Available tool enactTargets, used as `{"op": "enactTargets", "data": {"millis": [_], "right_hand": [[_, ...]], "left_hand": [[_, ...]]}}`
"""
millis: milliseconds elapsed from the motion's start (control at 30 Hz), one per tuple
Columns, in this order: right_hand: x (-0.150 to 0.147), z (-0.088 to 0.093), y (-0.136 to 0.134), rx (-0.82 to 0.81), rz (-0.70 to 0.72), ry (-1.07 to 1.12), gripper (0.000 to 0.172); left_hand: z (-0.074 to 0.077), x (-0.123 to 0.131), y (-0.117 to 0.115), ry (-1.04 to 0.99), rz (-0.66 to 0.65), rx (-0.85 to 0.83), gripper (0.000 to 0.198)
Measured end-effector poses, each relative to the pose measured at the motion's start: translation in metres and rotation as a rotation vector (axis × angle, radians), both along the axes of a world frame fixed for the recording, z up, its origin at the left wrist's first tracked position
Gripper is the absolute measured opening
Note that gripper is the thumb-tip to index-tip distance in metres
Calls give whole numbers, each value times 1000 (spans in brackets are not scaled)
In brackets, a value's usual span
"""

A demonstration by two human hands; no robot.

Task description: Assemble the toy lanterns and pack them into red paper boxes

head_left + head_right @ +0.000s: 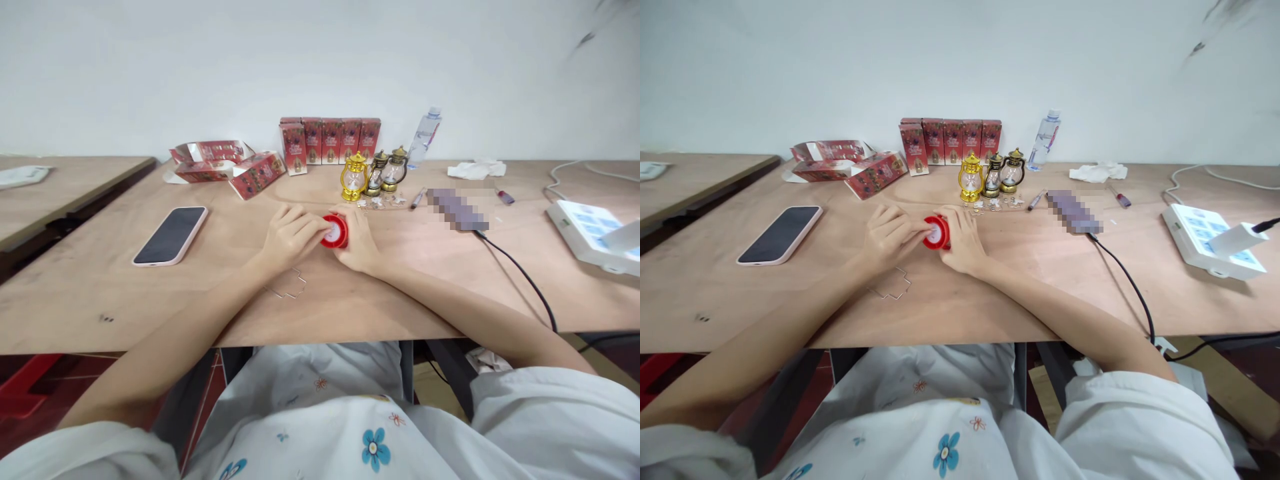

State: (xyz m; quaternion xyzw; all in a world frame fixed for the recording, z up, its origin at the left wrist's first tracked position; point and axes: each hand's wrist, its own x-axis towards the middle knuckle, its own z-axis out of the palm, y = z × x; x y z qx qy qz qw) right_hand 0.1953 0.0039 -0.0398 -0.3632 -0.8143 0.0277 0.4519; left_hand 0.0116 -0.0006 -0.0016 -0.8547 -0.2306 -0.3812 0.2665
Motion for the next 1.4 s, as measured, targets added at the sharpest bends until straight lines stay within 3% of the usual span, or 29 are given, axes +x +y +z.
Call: {"op": "enactTargets", "data": {"millis": [167, 400, 700, 833, 1000, 1100, 1167, 1267, 1400], "right_hand": [[0, 0, 0, 8, 10, 12, 54], [-1, -1, 0, 15, -15, -30, 57], [-3, -1, -4, 9, -24, -42, 61], [-2, -2, -1, 9, -8, -18, 61], [-1, -4, 5, 33, -18, 69, 59], [-1, -5, 9, 30, -25, 131, 58], [0, -5, 10, 21, -13, 157, 57], [0, -5, 11, 8, -1, 176, 57], [0, -4, 9, 25, 7, 182, 59]], "left_hand": [[4, 2, -2, 8, -40, 131, 4], [3, 0, -2, 46, 30, -40, 15], [0, 3, -2, 37, 16, 48, 12], [3, 2, 0, -49, -64, -195, 16], [27, -14, 3, -219, -51, -766, 28], [38, -28, 8, 87, -28, -1160, 26], [38, -34, 12, 309, -23, -1345, 23], [28, -34, 15, 415, -69, -1454, 21], [19, -28, 15, 473, -128, -1476, 10]]}}
